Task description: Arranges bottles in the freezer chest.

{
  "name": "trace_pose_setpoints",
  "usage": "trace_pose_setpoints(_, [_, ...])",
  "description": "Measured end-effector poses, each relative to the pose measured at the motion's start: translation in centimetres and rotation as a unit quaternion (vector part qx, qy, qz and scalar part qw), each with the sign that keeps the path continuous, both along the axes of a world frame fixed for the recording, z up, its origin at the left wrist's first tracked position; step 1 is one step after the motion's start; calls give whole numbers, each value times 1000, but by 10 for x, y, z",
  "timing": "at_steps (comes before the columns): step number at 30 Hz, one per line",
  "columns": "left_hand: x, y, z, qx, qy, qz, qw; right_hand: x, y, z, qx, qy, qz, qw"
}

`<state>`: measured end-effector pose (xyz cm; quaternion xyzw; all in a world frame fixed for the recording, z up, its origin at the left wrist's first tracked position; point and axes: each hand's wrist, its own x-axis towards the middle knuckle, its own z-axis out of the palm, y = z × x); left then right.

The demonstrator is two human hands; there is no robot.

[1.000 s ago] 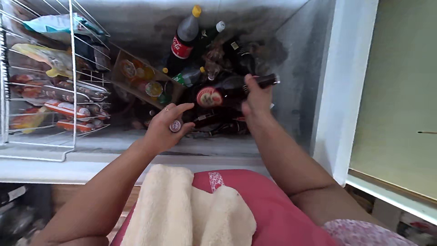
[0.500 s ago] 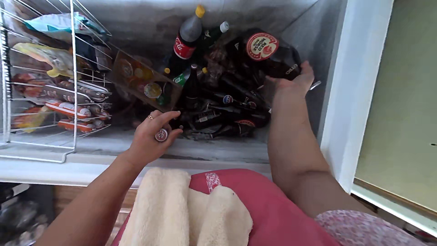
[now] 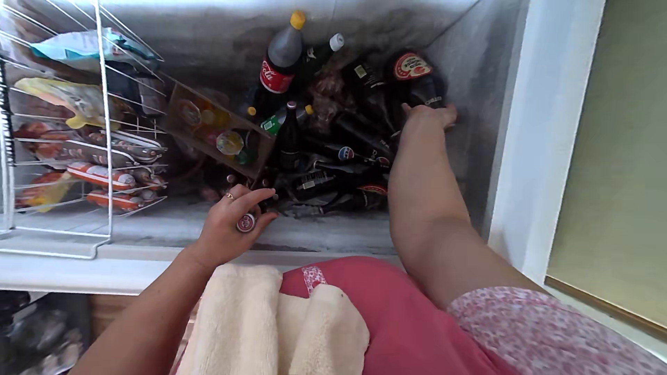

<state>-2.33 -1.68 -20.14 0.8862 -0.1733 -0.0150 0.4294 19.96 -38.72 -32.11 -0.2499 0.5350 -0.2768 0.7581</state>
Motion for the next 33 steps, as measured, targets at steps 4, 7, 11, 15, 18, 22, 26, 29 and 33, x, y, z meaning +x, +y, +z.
trace_pose_setpoints(4, [-1, 0, -3, 4, -1, -11, 1000, 1, 2, -17, 28, -45, -23, 998])
trace_pose_setpoints(7, [-2, -1, -4, 12, 6, -17, 1000, -5, 1, -26, 28, -67, -32, 997])
trace_pose_setpoints(11, [-3, 0, -11, 17, 40, -26, 999, -15, 10, -24, 13, -43, -13, 999])
trace_pose_setpoints(15, [-1, -10, -32, 13, 86, -62, 994, -23, 14, -17, 40, -16, 25, 999])
trace_pose_setpoints(18, [4, -26, -48, -2, 99, -124, 987, -30, 17, -17, 66, 7, 63, 996])
trace_pose_setpoints(22, [12, -54, -73, -10, 89, -212, 973, -41, 15, -18, 81, 12, 100, 992])
trace_pose_setpoints(26, [24, -75, -93, -5, 107, -262, 959, -59, 14, -5, 54, 118, 259, 957])
trace_pose_setpoints(29, [30, -81, -107, 17, 124, -289, 949, -82, -1, 29, -31, 129, 414, 900])
trace_pose_setpoints(33, [37, -79, -124, 34, 151, -325, 933, -142, -44, 112, -191, 102, 568, 794])
